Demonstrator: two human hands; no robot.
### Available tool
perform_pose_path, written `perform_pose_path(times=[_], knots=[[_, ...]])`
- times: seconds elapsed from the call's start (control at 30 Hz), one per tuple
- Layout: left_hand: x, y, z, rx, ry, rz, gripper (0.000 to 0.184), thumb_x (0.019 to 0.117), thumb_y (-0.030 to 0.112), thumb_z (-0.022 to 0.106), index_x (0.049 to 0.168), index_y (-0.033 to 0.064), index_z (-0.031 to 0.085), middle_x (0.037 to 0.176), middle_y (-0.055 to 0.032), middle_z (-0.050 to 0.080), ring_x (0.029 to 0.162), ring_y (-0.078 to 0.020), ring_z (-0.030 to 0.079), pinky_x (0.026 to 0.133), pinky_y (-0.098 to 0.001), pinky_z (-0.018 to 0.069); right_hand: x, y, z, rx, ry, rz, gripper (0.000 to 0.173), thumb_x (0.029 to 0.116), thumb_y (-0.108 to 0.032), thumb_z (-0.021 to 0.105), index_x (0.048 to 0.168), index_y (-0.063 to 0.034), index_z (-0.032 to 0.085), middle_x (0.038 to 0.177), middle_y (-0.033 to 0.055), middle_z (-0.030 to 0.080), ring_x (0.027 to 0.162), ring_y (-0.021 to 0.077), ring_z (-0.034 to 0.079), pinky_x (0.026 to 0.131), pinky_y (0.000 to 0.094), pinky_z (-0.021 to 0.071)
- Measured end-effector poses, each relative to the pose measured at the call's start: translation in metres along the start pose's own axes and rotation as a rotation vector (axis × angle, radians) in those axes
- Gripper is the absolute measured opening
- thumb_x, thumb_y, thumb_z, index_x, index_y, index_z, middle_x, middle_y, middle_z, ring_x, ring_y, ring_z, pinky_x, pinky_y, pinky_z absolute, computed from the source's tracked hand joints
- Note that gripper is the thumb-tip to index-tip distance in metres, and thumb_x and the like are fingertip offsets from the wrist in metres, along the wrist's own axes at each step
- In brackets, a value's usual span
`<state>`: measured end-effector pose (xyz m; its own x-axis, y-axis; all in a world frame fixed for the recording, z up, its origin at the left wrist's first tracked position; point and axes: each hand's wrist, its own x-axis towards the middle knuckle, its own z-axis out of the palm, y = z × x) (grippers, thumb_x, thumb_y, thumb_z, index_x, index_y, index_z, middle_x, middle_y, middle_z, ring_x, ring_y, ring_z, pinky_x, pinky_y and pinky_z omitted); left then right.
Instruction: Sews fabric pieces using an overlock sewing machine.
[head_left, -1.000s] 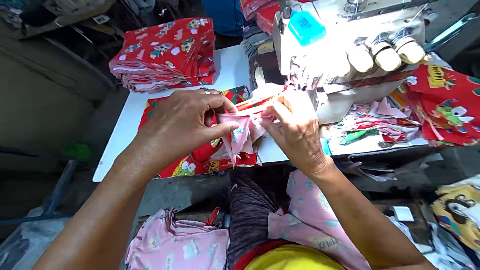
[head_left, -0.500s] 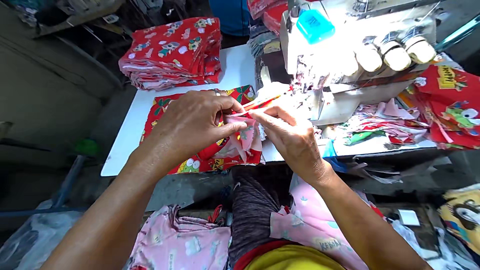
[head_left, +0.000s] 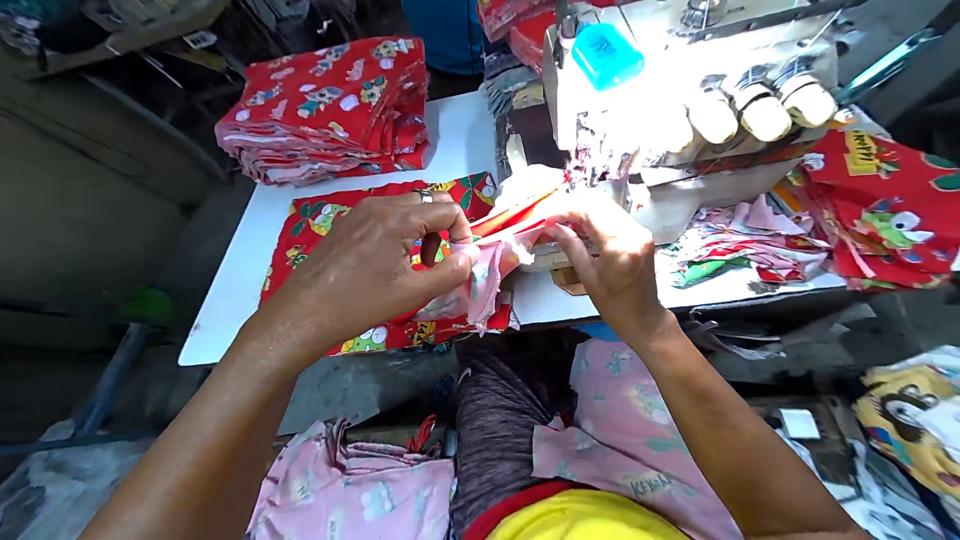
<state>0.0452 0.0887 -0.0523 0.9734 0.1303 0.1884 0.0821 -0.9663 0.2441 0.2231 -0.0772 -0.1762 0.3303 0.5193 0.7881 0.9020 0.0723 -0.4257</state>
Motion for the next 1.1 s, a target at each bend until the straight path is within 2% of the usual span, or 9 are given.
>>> perform_pose_path(times=[0.1, 0.17, 0.23, 0.33, 0.53, 0.67, 0.87, 1.0, 1.1], knots=[[0.001, 0.003, 0.002, -0.022, 0.024, -0.001, 0.023, 0.0942, 0.041, 0.060, 0.088, 0.0201, 0.065, 0.080, 0.0106, 0.054, 0.066, 0.0027, 0.046, 0.057, -0.0173, 0.0354, -0.002, 0.006, -0.003, -0.016, 0.018, 0.014, 0.017, 0.0996, -0.010, 0.065, 0.111, -0.0002, 0.074, 0.106, 0.0158, 0.071, 0.102, 0.0254, 0.069, 0.090, 0.0358, 0.0543], [0.001, 0.004, 0.003, -0.055, 0.034, 0.008, 0.021, 0.0962, 0.039, 0.060, 0.087, 0.0199, 0.064, 0.080, 0.0108, 0.055, 0.067, 0.0041, 0.047, 0.056, -0.0149, 0.0356, -0.003, 0.009, -0.005, 0.001, 0.012, 0.028, 0.018, 0.1004, -0.010, 0.064, 0.113, 0.0000, 0.072, 0.108, 0.0155, 0.071, 0.105, 0.0253, 0.068, 0.093, 0.0361, 0.0537], [0.000, 0.005, 0.003, -0.083, 0.038, 0.015, 0.021, 0.0974, 0.036, 0.059, 0.086, 0.0188, 0.064, 0.080, 0.0096, 0.055, 0.066, 0.0034, 0.046, 0.056, -0.0146, 0.0346, -0.004, 0.011, -0.004, 0.005, 0.005, 0.047, 0.018, 0.1001, -0.011, 0.065, 0.113, 0.0002, 0.072, 0.105, 0.0148, 0.071, 0.100, 0.0251, 0.068, 0.089, 0.0370, 0.0537], [0.001, 0.006, 0.002, -0.109, 0.043, 0.011, 0.021, 0.0976, 0.038, 0.058, 0.089, 0.0205, 0.065, 0.079, 0.0129, 0.054, 0.066, 0.0075, 0.045, 0.056, -0.0112, 0.0341, -0.003, 0.014, -0.002, -0.015, 0.013, 0.043, 0.017, 0.0987, -0.011, 0.067, 0.111, 0.0000, 0.073, 0.103, 0.0137, 0.073, 0.100, 0.0256, 0.068, 0.091, 0.0383, 0.0529], [0.005, 0.003, 0.000, -0.068, 0.057, -0.068, 0.022, 0.0973, 0.038, 0.058, 0.088, 0.0190, 0.066, 0.081, 0.0108, 0.057, 0.066, 0.0060, 0.047, 0.057, -0.0135, 0.0353, -0.005, 0.018, 0.000, -0.040, 0.009, 0.000, 0.015, 0.0975, -0.013, 0.068, 0.106, -0.0032, 0.075, 0.107, 0.0158, 0.070, 0.107, 0.0298, 0.064, 0.094, 0.0414, 0.0494], [0.012, 0.001, 0.000, -0.063, 0.076, -0.105, 0.021, 0.0968, 0.036, 0.059, 0.090, 0.0169, 0.066, 0.080, 0.0089, 0.057, 0.069, 0.0035, 0.050, 0.060, -0.0163, 0.0391, -0.003, 0.022, 0.000, -0.012, 0.006, -0.017, 0.012, 0.0966, -0.011, 0.069, 0.102, -0.0025, 0.075, 0.102, 0.0151, 0.071, 0.102, 0.0285, 0.065, 0.092, 0.0406, 0.0494], [0.014, 0.003, 0.001, -0.046, 0.072, -0.033, 0.021, 0.0959, 0.036, 0.060, 0.089, 0.0171, 0.066, 0.080, 0.0099, 0.055, 0.067, 0.0052, 0.047, 0.059, -0.0134, 0.0355, 0.014, 0.026, 0.000, 0.035, -0.005, -0.012, 0.014, 0.0919, -0.007, 0.073, 0.104, -0.0005, 0.073, 0.098, 0.0145, 0.070, 0.093, 0.0294, 0.065, 0.085, 0.0430, 0.0498], [0.011, 0.001, 0.001, -0.035, 0.068, -0.007, 0.021, 0.0960, 0.034, 0.060, 0.089, 0.0157, 0.066, 0.084, 0.0078, 0.058, 0.068, 0.0050, 0.047, 0.058, -0.0131, 0.0358, 0.018, 0.029, 0.004, 0.043, 0.006, -0.012, 0.016, 0.0858, -0.003, 0.076, 0.102, -0.0005, 0.073, 0.093, 0.0126, 0.071, 0.090, 0.0274, 0.065, 0.085, 0.0411, 0.0486], [0.010, 0.001, 0.001, -0.034, 0.072, -0.005, 0.021, 0.0962, 0.034, 0.060, 0.089, 0.0155, 0.066, 0.085, 0.0076, 0.059, 0.070, 0.0054, 0.048, 0.059, -0.0129, 0.0362, 0.016, 0.027, 0.004, 0.033, 0.026, -0.023, 0.015, 0.0870, -0.003, 0.076, 0.101, -0.0001, 0.073, 0.094, 0.0137, 0.071, 0.090, 0.0275, 0.066, 0.084, 0.0400, 0.0504]])
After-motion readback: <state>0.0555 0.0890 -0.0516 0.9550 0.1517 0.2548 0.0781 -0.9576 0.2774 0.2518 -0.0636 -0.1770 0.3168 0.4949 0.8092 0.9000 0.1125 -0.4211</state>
